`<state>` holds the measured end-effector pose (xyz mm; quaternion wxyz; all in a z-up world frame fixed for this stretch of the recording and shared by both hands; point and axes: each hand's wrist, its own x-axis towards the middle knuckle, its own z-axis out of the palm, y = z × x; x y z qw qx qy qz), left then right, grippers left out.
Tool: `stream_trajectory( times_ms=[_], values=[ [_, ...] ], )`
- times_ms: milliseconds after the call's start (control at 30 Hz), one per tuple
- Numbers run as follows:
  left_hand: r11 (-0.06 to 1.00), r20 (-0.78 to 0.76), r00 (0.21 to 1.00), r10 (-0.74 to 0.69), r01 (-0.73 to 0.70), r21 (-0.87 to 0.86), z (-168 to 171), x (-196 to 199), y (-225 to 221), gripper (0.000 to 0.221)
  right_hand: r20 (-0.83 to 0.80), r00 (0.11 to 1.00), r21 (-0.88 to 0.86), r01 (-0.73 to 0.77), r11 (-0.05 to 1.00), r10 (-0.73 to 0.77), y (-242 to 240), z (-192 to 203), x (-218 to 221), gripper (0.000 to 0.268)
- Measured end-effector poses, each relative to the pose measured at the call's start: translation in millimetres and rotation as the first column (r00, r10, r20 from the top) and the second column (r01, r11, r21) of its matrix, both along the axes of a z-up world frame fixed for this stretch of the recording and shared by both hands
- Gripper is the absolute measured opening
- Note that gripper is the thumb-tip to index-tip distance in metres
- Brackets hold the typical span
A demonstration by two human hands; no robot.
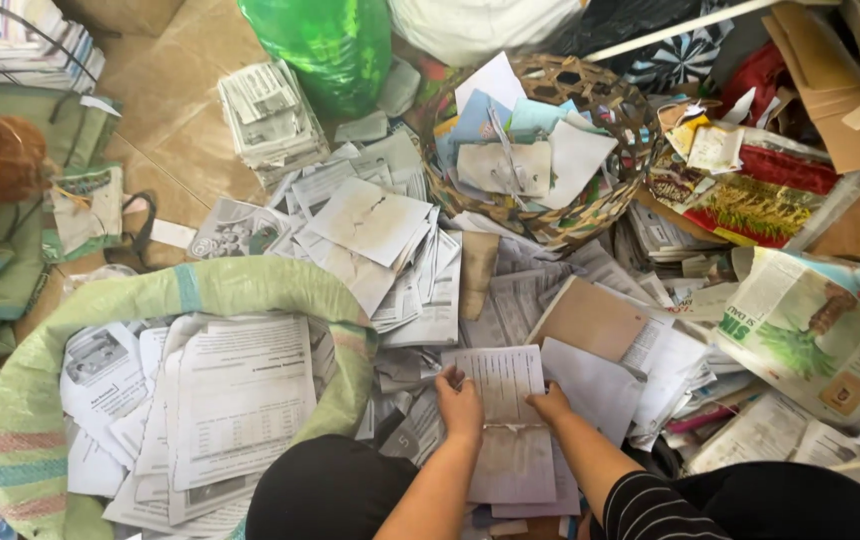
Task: The person sorts and tears up waste paper for recycling.
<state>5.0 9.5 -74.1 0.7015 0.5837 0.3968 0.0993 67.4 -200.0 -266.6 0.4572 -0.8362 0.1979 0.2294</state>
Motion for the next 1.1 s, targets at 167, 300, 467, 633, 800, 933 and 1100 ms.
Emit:
stream_trajectory(
  times_ms=[167, 300, 467, 633, 800, 933, 1100],
  values=[
    [1.0, 0.003, 1.0, -0.01, 0.01, 0.009, -1.1, 1.6, -1.4, 0.044, -0.089, 0.996, 0.097, 0.036, 0.995, -0.028, -7.5, -20.6, 3.3, 0.063],
    [0.999, -0.037, 0.999, -0.034, 0.035, 0.023, 9.3, 0.2, -1.3, 0.043, -0.16, 0.963, 0.111, 0.238, 0.965, -0.219, 0.3, 25.3, 3.9, 0.073],
    [0.998, -0.05, 0.997, -0.058, 0.058, -0.004, 20.3, 0.6, 1.6, 0.044, -0.343, 0.933, 0.259, 0.203, 0.944, -0.107, 18.7, 92.4, 3.0, 0.056],
    [0.997, 0.003, 0.998, -0.063, 0.063, -0.047, 14.8, 2.3, 1.6, 0.045, -0.201, 0.977, 0.268, -0.015, 0.963, 0.071, 22.9, 79.7, -2.6, 0.046],
    [0.997, -0.042, 0.996, -0.076, 0.077, 0.022, 10.4, 5.7, 5.6, 0.045, 0.051, 0.981, 0.138, -0.193, 0.971, 0.188, 42.4, 74.8, -21.4, 0.04],
    [0.994, -0.005, 0.997, -0.077, 0.077, 0.076, -10.8, 7.9, 6.2, 0.044, -0.069, 0.991, 0.148, -0.1, 0.984, 0.111, 74.1, 139.3, -52.4, 0.03],
    [0.989, -0.036, 0.992, -0.123, 0.126, 0.075, -6.7, 10.3, 9.1, 0.046, 0.114, 0.99, 0.106, -0.101, 0.989, 0.089, 81.5, 130.5, -67.5, 0.021]
  ],
)
